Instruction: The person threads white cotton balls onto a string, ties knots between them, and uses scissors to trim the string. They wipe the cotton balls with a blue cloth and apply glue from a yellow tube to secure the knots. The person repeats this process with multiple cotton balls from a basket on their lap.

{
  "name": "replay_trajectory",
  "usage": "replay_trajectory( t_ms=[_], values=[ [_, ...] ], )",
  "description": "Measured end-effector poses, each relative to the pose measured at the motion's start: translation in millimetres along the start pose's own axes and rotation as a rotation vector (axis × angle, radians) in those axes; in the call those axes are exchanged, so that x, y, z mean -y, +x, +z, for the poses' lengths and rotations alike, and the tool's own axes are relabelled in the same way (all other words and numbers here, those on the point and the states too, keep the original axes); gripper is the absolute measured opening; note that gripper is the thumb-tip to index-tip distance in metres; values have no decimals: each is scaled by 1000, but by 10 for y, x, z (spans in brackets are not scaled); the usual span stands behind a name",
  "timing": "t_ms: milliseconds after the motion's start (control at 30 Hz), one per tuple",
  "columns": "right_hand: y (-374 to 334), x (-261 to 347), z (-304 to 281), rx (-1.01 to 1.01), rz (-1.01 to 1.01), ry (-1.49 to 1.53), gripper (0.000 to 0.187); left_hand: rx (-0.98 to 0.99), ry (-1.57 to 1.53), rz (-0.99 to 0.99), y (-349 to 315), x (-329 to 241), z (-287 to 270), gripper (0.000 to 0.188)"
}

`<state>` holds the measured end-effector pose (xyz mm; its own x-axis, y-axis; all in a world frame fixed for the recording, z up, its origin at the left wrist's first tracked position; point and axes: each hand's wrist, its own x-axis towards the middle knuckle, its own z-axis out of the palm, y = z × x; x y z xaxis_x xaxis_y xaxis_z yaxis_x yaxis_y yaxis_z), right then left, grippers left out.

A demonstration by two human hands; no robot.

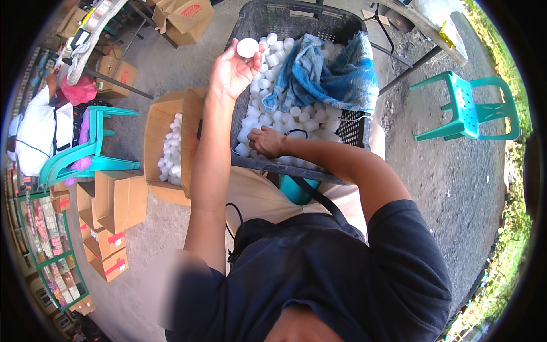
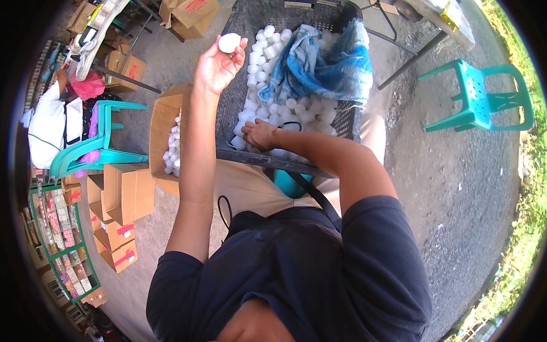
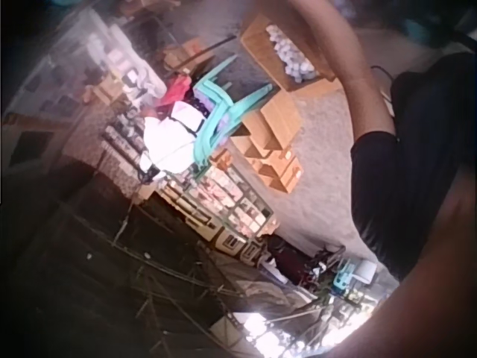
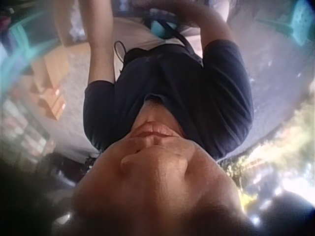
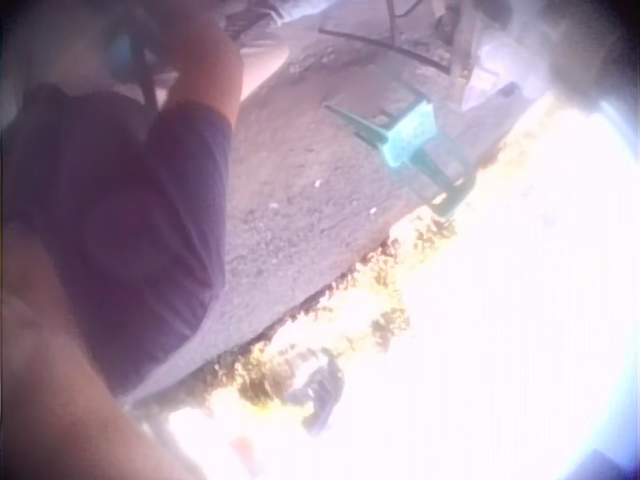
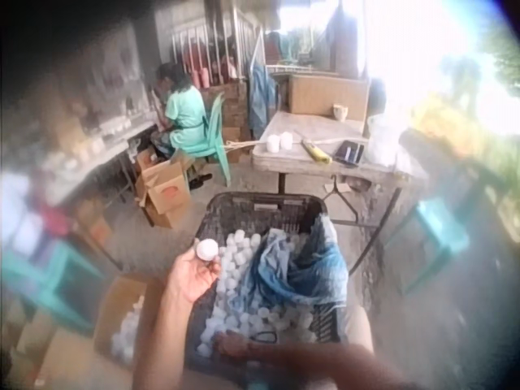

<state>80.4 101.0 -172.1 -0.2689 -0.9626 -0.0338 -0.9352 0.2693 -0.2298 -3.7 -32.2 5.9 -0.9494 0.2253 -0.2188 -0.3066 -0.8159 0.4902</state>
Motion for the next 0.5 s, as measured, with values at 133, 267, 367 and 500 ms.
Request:
replay_trajectory(
  t_ms=[133,267,367,500],
  values=[
    [236,-353,-926,-238,532,322,19,-94,-6,139,-96,-98,-81,40],
    [-137,-829,-1642,-837,616,479,13,-353,439,333,-102,-126,-88,36],
    [-316,-769,-1814,-877,636,688,15,-387,839,223,-142,4,33,46],
    [-357,-681,-1953,-780,407,659,14,-216,744,70,-109,58,94,45]
  ],
)
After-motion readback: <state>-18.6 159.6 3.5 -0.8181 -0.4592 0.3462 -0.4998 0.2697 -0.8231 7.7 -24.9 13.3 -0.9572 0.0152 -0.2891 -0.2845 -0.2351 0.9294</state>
